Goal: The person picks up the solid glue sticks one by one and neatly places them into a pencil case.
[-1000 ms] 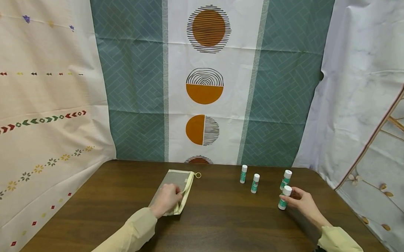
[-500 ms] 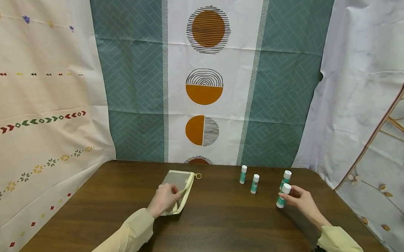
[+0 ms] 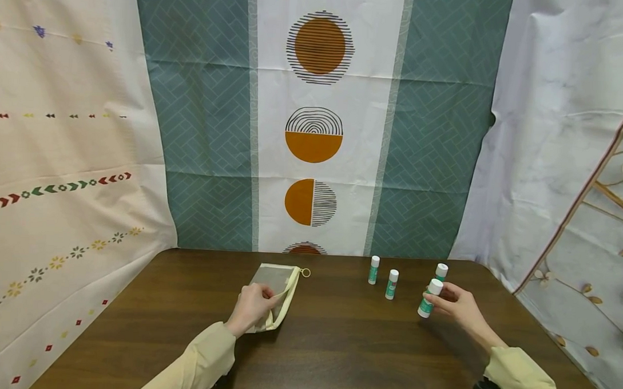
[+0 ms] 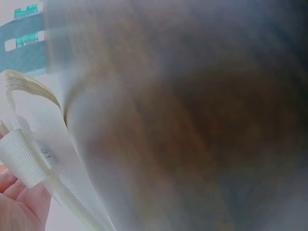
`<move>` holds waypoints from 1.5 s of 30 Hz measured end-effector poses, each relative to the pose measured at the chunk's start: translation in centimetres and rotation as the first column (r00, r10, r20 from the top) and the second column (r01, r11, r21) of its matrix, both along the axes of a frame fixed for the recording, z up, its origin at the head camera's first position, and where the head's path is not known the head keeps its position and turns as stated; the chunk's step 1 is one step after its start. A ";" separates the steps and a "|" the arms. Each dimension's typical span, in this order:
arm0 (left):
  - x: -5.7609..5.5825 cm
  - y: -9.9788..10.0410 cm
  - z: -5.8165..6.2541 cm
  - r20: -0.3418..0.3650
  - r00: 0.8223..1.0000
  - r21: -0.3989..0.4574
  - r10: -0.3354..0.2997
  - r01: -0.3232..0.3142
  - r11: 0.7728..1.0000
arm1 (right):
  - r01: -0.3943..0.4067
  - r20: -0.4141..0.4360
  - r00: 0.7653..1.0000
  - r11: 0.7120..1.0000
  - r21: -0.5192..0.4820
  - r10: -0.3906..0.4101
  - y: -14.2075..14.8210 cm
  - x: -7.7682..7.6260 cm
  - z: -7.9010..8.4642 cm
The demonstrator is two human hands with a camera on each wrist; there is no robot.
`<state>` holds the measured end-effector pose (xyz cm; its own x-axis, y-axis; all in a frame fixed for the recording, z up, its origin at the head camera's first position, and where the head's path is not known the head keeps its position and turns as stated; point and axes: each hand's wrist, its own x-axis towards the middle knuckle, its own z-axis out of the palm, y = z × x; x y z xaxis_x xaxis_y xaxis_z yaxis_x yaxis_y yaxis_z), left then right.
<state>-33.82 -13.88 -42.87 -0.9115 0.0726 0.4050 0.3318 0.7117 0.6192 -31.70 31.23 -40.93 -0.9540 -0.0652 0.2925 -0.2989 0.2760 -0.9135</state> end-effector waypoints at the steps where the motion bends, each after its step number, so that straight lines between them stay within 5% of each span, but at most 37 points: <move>1: 0.0 0.0 0.0 0.004 1.000 0.003 0.002 -0.002 1.000 | -0.003 -0.004 1.000 1.000 0.000 0.003 -0.1 0.0 0.1; 28: -0.1 -0.2 0.0 0.032 0.999 0.078 0.024 -0.027 0.997 | -0.131 -0.046 0.991 0.989 -0.065 0.129 -2.9 -0.3 0.9; 34: 0.0 -0.2 0.0 0.057 0.998 0.104 0.024 -0.030 0.994 | -0.236 -0.148 0.964 0.969 -0.075 0.223 -1.4 -3.1 -2.0; 39: 0.1 -0.2 0.1 0.076 0.997 0.127 0.013 -0.022 0.992 | -0.186 -0.119 0.977 0.978 -0.097 0.174 -0.1 -5.9 -5.1; 43: 0.1 -0.2 0.0 0.061 0.998 0.132 -0.002 -0.006 0.991 | -0.132 -0.096 0.988 0.987 -0.087 0.123 -0.4 -6.2 -5.4; 45: 0.2 -0.3 -0.1 0.055 0.998 0.136 -0.008 0.000 0.991 | -0.182 -0.131 0.977 0.980 -0.081 0.171 -1.2 -5.3 -4.3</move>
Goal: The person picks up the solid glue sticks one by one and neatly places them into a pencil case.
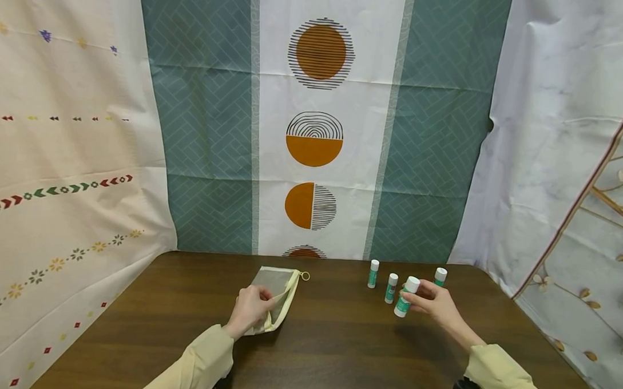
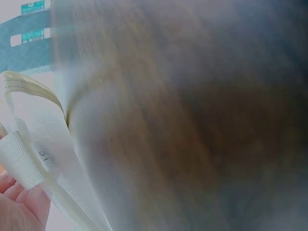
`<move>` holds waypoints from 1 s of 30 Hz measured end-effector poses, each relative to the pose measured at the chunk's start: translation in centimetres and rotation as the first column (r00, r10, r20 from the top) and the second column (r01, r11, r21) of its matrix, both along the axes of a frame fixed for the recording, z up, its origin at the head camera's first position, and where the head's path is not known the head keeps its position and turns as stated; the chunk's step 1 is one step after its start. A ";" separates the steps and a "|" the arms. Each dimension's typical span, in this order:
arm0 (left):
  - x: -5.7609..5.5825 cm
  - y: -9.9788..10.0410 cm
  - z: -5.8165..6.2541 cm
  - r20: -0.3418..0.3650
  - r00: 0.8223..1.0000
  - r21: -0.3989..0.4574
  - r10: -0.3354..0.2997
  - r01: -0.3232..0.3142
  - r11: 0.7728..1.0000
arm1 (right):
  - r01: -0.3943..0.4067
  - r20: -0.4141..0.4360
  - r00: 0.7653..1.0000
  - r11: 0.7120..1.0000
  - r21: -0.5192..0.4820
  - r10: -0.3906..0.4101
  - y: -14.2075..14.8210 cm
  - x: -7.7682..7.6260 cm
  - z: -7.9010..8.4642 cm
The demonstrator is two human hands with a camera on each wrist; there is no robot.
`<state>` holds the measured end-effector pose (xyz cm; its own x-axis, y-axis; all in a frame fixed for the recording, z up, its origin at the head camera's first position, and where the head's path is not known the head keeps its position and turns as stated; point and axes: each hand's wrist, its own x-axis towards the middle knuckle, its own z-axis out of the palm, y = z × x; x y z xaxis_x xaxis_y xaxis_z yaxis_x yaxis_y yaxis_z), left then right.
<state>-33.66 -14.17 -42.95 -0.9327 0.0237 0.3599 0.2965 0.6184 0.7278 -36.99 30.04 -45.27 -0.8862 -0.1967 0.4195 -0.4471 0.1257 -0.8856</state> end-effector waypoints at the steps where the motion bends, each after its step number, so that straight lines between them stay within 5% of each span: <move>1: 0.0 0.0 -0.1 0.002 1.000 0.004 -0.001 0.001 1.000 | -0.015 -0.005 1.000 1.000 0.003 0.015 -0.3 0.3 0.4; 6: 0.0 -0.1 -0.2 0.000 1.000 0.002 0.006 -0.006 1.000 | -0.107 -0.034 0.994 0.994 -0.017 0.106 -1.7 2.0 2.5; 12: 0.0 0.0 0.0 -0.010 1.000 0.021 0.000 0.000 1.000 | -0.007 0.037 0.999 1.000 -0.005 0.007 -4.1 3.9 5.0; 30: 0.0 0.0 -0.1 0.001 1.000 0.025 0.008 -0.008 1.000 | -0.064 0.035 0.997 0.997 -0.050 0.065 -6.4 4.3 5.5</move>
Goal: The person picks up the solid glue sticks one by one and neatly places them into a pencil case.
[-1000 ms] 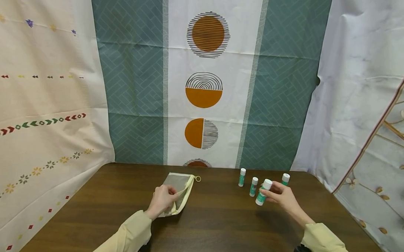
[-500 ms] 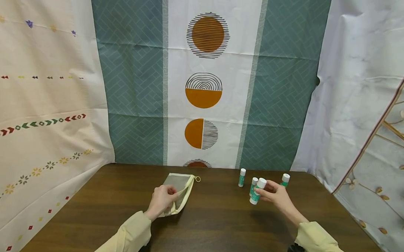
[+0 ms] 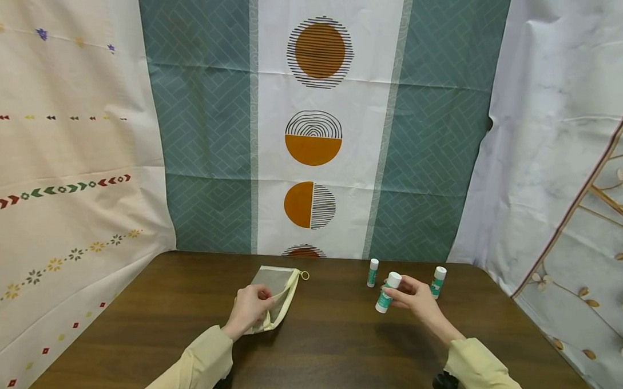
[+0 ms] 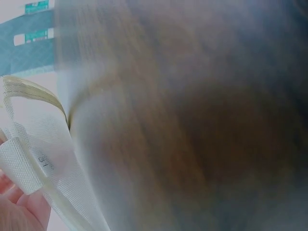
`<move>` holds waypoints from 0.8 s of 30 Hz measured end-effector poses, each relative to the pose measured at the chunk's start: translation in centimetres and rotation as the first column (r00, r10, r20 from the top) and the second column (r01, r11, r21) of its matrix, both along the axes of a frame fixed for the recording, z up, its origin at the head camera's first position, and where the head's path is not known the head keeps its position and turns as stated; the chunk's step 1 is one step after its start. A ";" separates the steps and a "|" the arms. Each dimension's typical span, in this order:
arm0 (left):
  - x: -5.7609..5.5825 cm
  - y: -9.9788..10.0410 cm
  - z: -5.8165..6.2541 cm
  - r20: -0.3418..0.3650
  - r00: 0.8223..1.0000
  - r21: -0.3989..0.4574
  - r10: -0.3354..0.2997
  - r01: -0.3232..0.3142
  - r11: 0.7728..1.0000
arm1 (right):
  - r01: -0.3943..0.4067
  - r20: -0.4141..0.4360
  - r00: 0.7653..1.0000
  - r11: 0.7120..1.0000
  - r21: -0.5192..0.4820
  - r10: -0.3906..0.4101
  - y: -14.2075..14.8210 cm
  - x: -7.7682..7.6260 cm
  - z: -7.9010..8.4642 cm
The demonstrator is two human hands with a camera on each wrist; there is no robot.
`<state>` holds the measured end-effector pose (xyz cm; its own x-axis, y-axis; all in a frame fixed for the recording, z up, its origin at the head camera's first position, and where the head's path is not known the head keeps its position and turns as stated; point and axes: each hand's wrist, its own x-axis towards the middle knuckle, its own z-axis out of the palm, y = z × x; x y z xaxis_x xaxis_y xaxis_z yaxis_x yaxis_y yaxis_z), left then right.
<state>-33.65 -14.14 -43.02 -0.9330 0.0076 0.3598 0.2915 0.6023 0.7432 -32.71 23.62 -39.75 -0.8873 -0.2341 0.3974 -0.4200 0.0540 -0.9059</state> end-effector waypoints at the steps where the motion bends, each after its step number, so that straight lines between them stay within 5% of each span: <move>1: 0.0 0.0 0.0 0.002 1.000 0.001 0.000 0.000 1.000 | -0.030 -0.023 0.999 0.999 -0.016 0.029 0.2 -0.5 -0.5; 7: 0.1 0.1 0.1 0.011 1.000 0.015 -0.002 0.002 1.000 | -0.043 -0.035 0.999 0.999 -0.027 0.042 -0.2 -0.9 -1.0; 18: 0.2 0.2 0.1 0.006 1.000 0.021 -0.001 0.001 1.000 | 0.078 0.162 0.984 0.997 -0.020 -0.074 -2.3 0.0 0.4; 24: 0.2 0.4 0.2 0.013 1.000 0.026 0.003 -0.004 1.000 | 0.050 0.106 0.993 0.998 -0.025 -0.048 -2.9 -0.2 0.0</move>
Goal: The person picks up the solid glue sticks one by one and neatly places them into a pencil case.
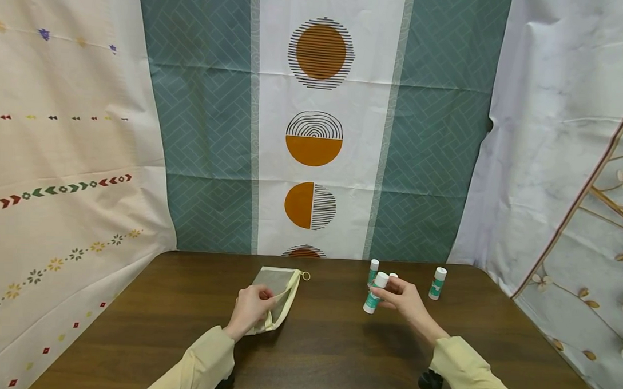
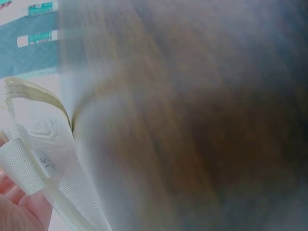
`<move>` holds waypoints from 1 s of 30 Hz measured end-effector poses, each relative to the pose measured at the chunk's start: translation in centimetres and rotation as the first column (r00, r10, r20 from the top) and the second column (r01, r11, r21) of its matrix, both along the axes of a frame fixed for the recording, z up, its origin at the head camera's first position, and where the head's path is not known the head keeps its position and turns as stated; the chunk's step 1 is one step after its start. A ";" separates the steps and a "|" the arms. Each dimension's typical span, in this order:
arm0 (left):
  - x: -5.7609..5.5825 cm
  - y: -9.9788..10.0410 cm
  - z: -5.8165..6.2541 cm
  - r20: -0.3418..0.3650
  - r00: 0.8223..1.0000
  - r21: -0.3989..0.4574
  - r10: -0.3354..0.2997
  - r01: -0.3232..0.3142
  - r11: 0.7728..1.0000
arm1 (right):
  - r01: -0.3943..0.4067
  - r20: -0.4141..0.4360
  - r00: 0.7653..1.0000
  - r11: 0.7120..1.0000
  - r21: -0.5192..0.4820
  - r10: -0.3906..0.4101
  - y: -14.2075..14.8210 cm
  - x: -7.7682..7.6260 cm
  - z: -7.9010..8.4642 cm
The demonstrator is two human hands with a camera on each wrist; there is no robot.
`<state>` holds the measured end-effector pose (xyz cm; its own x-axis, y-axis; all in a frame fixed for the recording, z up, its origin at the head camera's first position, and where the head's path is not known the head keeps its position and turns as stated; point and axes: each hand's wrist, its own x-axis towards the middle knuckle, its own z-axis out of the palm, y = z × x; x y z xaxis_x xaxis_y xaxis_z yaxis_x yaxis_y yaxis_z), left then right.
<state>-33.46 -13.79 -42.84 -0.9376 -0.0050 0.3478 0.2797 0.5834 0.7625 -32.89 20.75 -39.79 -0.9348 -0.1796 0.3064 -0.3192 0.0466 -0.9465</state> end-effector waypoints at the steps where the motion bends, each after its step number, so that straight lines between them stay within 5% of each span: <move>1: 0.0 0.0 0.0 0.000 1.000 -0.001 0.000 0.000 1.000 | -0.037 -0.036 0.999 0.999 -0.013 0.036 0.2 -0.4 -0.6; 7: 0.1 0.0 0.1 0.002 1.000 -0.015 0.003 -0.003 1.000 | -0.084 -0.098 0.992 0.996 -0.018 0.082 -0.1 -1.0 -1.2; 16: 0.2 0.0 0.2 0.005 1.000 -0.019 0.004 -0.004 1.000 | 0.031 0.089 0.996 0.999 -0.029 -0.028 -1.4 -0.4 0.1; 22: 0.2 0.0 0.1 0.017 1.000 -0.009 0.005 -0.005 1.000 | 0.075 0.109 0.992 0.996 -0.050 -0.069 -1.9 -0.5 0.1; 28: 0.1 0.0 0.1 0.016 1.000 -0.011 0.011 -0.011 1.000 | 0.026 0.010 1.000 0.999 -0.045 -0.026 0.5 -6.5 -6.0; 30: 0.1 0.0 0.1 0.016 1.000 -0.016 0.014 -0.014 1.000 | -0.012 -0.022 1.000 0.998 -0.063 0.011 0.6 -6.7 -6.2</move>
